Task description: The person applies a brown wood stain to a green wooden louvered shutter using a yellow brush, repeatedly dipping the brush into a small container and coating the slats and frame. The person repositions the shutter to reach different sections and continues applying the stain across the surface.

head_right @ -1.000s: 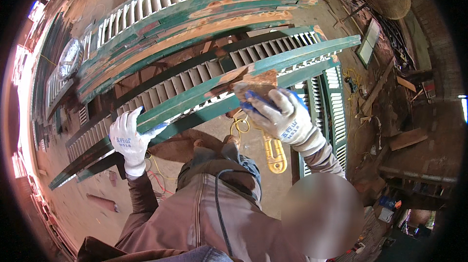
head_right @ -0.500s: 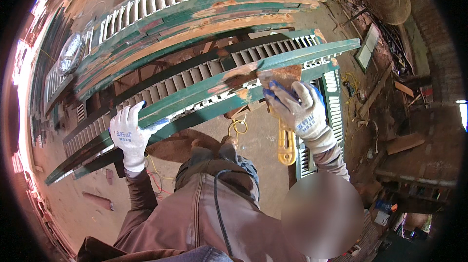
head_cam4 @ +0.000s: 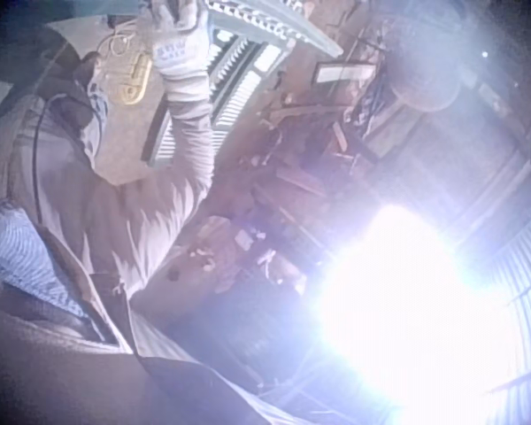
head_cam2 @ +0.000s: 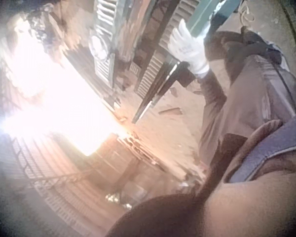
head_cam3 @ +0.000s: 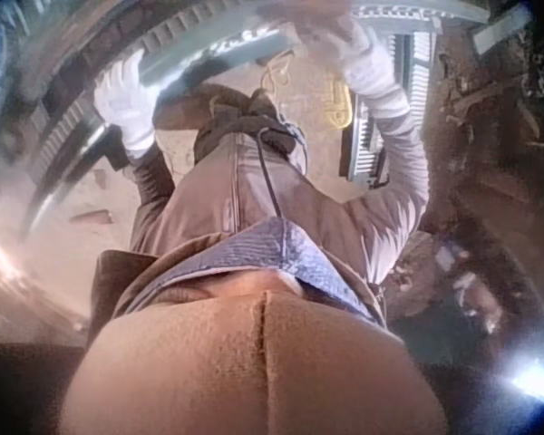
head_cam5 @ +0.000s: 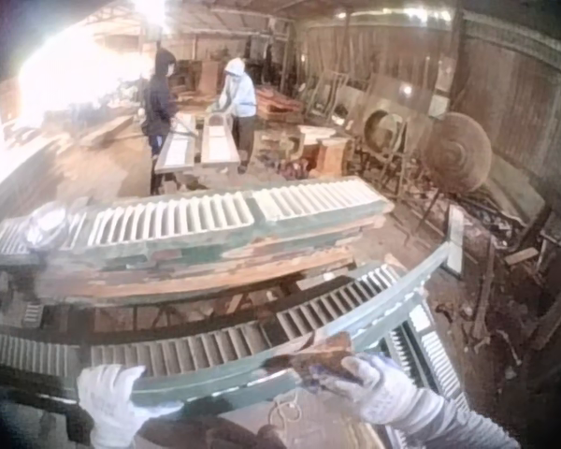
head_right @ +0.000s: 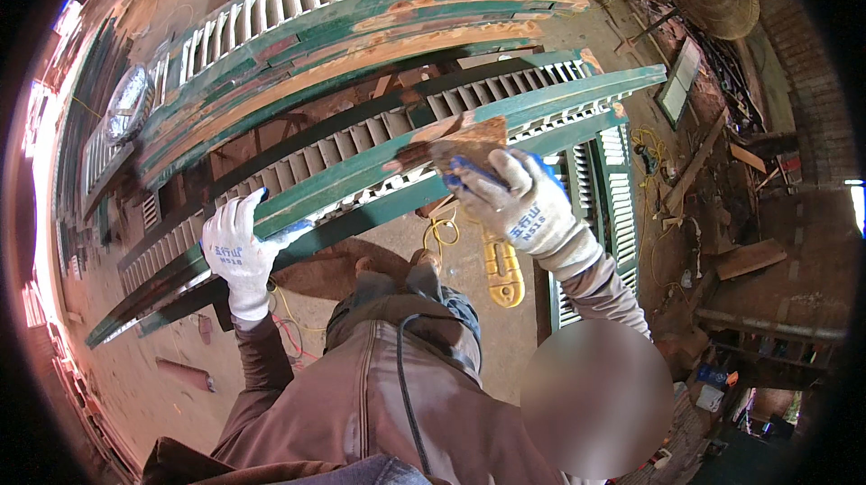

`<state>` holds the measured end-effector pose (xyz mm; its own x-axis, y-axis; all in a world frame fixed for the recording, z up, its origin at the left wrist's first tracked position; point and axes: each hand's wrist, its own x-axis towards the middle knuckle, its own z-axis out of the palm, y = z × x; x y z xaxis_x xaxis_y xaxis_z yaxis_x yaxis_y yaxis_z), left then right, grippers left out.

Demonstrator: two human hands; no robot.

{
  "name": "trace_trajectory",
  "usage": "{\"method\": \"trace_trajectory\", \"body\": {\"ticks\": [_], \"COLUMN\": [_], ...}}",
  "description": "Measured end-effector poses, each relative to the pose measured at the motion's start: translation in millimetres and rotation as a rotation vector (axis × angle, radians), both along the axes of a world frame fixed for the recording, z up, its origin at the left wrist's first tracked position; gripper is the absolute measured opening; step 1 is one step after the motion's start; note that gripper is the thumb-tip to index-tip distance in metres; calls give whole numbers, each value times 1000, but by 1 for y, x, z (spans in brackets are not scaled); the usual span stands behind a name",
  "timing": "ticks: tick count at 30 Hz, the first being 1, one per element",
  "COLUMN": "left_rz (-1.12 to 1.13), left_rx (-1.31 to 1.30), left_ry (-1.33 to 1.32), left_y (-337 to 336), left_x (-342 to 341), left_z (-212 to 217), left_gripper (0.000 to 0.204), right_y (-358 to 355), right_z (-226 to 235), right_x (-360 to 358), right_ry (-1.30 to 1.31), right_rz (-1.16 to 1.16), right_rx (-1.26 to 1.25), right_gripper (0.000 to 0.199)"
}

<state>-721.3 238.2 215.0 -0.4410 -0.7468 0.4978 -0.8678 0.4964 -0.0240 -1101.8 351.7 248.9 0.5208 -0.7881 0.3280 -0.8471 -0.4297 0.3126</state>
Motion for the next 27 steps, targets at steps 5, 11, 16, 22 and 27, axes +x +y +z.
{"method": "trace_trajectory", "body": {"ticks": [5, 11, 16, 22, 27], "left_rz": [-1, 7, 7, 8, 4], "left_rx": [24, 40, 17, 25, 82], "left_ry": [0, 16, 17, -1, 13], "left_y": [-1, 1, 0, -4, -6], "left_x": [-5, -2, -3, 2, 3], "left_z": [3, 4, 1, 1, -1], "left_gripper": [70, 68, 68, 69, 66], "right_y": [14, 34, 30, 11, 2], "right_z": [0, 10, 10, 29, 32], "right_x": [-46, -62, -5, 48, 98], "right_ry": [93, -166, -418, -516, -514], "right_rz": [-105, -351, -440, -505, -545], "right_rx": [18, -34, 14, 95, 155], "right_gripper": [40, 45, 47, 45, 44]}}
